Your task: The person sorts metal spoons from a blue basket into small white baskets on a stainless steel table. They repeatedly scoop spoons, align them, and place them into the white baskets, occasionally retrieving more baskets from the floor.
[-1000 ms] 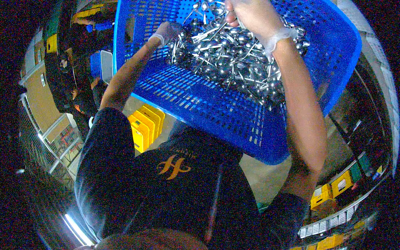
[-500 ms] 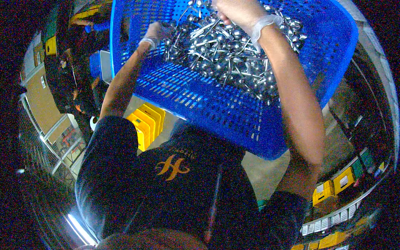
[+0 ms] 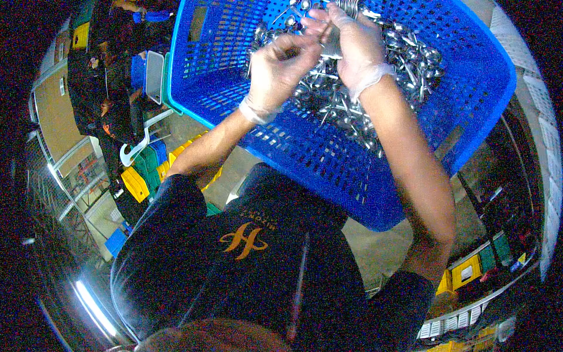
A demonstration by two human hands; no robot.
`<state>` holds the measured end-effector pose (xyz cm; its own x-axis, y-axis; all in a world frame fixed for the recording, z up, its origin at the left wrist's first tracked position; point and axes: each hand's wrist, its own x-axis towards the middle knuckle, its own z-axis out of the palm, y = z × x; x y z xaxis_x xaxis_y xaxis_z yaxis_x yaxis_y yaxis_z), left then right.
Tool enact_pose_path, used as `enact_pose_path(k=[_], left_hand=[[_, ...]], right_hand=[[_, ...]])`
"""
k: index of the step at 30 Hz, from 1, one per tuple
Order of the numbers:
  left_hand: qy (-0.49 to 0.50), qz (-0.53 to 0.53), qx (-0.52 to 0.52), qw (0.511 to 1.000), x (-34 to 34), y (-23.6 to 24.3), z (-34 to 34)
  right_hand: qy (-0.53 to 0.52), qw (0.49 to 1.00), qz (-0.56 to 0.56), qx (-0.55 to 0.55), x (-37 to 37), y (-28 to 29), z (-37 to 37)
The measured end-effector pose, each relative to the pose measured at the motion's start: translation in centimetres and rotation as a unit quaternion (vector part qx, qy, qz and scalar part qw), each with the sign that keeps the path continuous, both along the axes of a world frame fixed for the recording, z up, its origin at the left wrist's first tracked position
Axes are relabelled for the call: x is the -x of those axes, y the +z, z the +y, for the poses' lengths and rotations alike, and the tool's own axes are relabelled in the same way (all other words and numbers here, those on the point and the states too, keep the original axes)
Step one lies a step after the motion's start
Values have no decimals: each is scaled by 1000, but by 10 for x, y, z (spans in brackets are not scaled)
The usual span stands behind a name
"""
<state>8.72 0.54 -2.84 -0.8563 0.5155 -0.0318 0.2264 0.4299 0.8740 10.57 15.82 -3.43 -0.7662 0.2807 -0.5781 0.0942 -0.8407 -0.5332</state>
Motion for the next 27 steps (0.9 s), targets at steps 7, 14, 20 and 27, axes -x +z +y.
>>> enact_pose_path(k=[7, 14, 20, 27], left_hand=[[-201, -55, 419, 884, 133, -102, -83], [-149, 18, 566, 811, 173, -195, -113], [-234, 11, 544, 806, 185, -204, -122], [-216, 59, 272, 936, 171, -113, -70]], right_hand=[[42, 992, 93, -70, 5, -7, 52], [69, 981, 50, -175, 5, 9, 58], [119, 975, 57, -176, 8, 5, 55], [204, 935, -21, -289, 8, -9, 43]])
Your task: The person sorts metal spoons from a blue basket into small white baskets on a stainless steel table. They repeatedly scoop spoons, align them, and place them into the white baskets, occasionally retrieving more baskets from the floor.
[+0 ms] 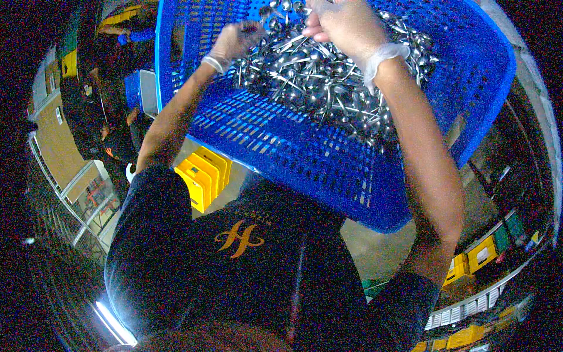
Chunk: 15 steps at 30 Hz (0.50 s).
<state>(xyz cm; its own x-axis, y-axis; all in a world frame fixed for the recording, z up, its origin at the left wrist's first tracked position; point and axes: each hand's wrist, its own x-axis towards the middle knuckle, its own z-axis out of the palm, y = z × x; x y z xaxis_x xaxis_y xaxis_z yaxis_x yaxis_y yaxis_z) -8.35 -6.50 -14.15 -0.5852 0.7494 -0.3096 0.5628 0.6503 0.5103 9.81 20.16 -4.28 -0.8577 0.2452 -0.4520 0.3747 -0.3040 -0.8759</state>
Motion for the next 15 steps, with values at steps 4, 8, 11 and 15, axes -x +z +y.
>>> enact_pose_path(k=[4, 8, 11, 15], left_hand=[[173, -328, -190, 909, -18, 79, 67], [113, -290, -217, 925, -51, 128, 103], [81, -305, -191, 930, -55, 115, 103], [-99, -10, -48, 994, 24, 14, 37]], right_hand=[[-5, 1000, -10, -9, -1, 8, -8], [0, 997, 54, -61, 0, 7, -12], [20, 999, 22, -30, -2, 2, -2], [-8, 999, 17, 30, -1, 5, 2]])
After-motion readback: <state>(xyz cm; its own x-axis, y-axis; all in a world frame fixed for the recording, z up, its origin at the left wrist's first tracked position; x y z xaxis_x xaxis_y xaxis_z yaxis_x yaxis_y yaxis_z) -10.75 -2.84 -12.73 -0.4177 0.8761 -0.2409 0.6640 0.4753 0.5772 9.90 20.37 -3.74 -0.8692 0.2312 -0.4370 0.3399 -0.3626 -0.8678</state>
